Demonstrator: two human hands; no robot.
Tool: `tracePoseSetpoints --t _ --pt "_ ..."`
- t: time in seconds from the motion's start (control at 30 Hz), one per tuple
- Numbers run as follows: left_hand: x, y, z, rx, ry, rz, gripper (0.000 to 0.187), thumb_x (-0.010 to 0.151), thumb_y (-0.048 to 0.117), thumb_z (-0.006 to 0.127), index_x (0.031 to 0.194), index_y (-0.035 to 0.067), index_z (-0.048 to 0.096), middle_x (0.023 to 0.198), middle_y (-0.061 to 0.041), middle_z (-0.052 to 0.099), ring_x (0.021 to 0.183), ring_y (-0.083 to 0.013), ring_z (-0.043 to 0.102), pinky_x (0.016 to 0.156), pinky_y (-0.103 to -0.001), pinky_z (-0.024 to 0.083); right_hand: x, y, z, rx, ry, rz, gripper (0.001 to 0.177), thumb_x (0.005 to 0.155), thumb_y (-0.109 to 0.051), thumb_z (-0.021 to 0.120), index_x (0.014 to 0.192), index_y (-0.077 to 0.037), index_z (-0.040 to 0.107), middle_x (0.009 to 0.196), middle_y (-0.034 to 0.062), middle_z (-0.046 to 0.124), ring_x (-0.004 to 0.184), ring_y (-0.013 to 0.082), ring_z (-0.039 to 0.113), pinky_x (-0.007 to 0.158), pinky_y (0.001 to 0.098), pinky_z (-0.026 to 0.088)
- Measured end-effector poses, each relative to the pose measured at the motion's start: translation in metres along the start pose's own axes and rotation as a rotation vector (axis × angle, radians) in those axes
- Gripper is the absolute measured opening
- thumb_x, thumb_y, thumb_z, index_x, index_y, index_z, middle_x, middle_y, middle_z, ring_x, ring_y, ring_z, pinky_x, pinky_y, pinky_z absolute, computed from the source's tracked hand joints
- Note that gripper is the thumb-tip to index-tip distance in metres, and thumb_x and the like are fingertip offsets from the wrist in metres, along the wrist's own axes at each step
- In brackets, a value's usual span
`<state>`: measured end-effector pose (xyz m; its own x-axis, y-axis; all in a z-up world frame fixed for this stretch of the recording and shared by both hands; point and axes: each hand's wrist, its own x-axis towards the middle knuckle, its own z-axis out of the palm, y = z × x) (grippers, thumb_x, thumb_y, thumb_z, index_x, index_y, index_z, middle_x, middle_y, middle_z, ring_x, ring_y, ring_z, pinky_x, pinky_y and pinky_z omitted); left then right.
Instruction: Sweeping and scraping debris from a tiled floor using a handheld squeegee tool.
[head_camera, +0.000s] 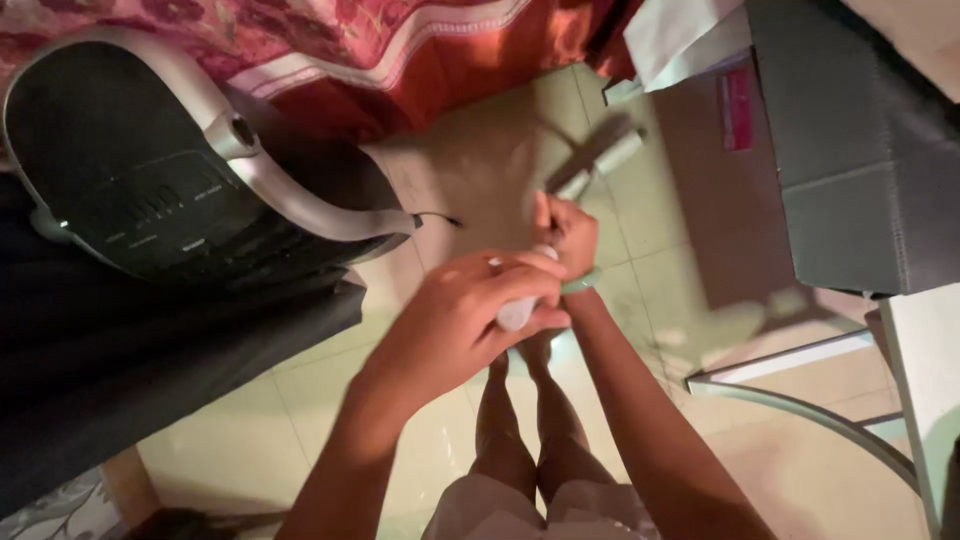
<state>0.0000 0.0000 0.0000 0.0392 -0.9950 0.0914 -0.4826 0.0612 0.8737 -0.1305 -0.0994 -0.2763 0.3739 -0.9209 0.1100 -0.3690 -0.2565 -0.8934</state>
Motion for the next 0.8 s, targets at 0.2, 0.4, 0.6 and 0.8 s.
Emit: tracePoseSetpoints --t 0.2,0.4,0.6,0.8 --pt "0.013 -0.026 0.033 0.144 0.043 0.076 0.019 0.089 0.022 0.078 0.097 0.008 0.068 0.103 -0.008 0.072 0.092 -0.0302 0.069 0.080 -0.042 0.054 0.028 -0.050 0.023 0.227 0.201 -0.366 0.035 0.100 -0.028 0.075 0.087 0.002 0.062 0.075 0.0115 0.061 0.061 0.0220 0.048 0.056 0.0373 0.041" --pt "0.017 -0.067 0.066 -0.039 0.149 -0.098 0.014 0.094 0.017 0.077 0.102 0.006 0.071 0.090 -0.012 0.071 0.079 -0.0288 0.070 0.070 -0.036 0.054 0.020 0.064 -0.009 0.137 -0.510 0.052 0.033 0.101 -0.036 0.065 0.085 -0.009 0.074 0.071 0.0047 0.071 0.062 0.0176 0.068 0.060 0.0349 0.053" --pt "-0.004 -0.061 0.039 -0.364 0.171 -0.215 0.011 0.100 0.009 0.069 0.110 0.004 0.070 0.109 -0.008 0.077 0.086 -0.0215 0.073 0.073 -0.028 0.059 0.008 0.017 -0.029 -0.165 -0.333 -0.080 0.027 0.080 -0.029 0.074 0.074 -0.003 0.068 0.061 0.0171 0.062 0.052 0.0294 0.057 0.052 0.0400 0.048" --pt "0.030 -0.015 0.019 0.087 0.113 0.132 0.018 0.098 0.019 0.075 0.108 0.006 0.069 0.115 -0.007 0.075 0.094 -0.0236 0.076 0.084 -0.034 0.060 0.059 -0.032 -0.008 0.030 -0.084 -0.158 0.048 0.104 -0.025 0.072 0.070 -0.001 0.048 0.064 0.0191 0.041 0.057 0.0244 0.029 0.051 0.0399 0.031"
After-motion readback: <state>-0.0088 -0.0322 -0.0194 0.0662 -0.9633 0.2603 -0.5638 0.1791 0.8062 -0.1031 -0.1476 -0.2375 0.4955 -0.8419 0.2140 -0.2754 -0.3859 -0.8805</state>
